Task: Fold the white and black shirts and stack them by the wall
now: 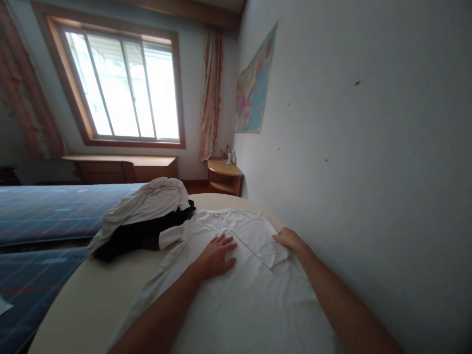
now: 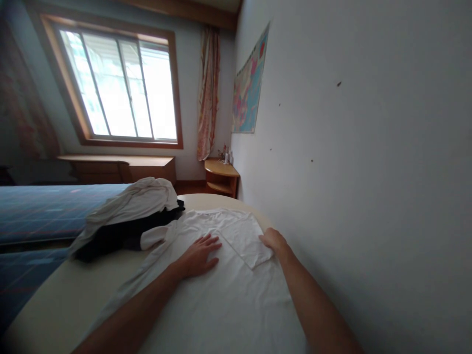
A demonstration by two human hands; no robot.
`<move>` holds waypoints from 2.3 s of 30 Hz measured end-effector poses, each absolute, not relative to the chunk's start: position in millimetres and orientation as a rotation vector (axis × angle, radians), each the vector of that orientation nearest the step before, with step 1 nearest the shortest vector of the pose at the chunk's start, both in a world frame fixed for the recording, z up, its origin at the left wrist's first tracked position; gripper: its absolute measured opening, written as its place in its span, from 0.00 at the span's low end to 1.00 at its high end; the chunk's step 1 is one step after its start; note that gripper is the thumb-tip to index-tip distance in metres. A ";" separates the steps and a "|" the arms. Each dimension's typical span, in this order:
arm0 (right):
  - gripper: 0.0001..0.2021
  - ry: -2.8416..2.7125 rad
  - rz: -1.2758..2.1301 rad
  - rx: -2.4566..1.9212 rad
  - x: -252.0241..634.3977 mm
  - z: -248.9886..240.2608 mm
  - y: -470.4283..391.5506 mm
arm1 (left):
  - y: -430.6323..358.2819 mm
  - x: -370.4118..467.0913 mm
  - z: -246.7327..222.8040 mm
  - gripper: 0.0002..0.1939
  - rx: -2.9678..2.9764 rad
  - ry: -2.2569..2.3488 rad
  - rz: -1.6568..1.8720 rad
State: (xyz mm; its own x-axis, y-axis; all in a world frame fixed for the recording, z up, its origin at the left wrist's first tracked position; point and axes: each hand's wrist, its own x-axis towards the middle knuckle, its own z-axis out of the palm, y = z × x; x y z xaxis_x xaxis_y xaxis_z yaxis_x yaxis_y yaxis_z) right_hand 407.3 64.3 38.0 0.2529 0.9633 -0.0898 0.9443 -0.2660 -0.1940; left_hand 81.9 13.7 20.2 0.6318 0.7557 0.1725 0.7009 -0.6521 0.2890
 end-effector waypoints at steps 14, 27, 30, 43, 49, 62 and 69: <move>0.23 -1.803 0.370 -2.230 402.6 41.1 50.6 | 10.3 82.0 16.6 0.28 2.652 1.185 0.444; 0.31 -1.995 0.267 -1.927 326.1 65.4 33.0 | 12.1 82.8 11.6 0.22 2.673 1.192 0.706; 0.33 -2.131 0.347 -1.809 303.5 60.1 18.9 | 12.0 82.1 11.4 0.19 2.656 1.186 0.763; 0.15 -2.256 0.202 -2.206 299.7 67.0 -44.2 | 12.8 83.6 9.3 0.17 2.635 1.176 0.766; 0.15 -2.057 0.396 -1.812 289.3 75.4 -42.7 | 14.2 85.2 10.4 0.18 2.430 1.355 0.835; 0.13 -2.213 0.329 -1.906 274.5 64.4 -41.7 | 7.9 84.7 17.5 0.22 2.666 1.063 0.828; 0.15 -2.083 0.219 -1.904 285.7 70.1 12.5 | 0.9 90.8 29.4 0.17 2.812 0.844 0.718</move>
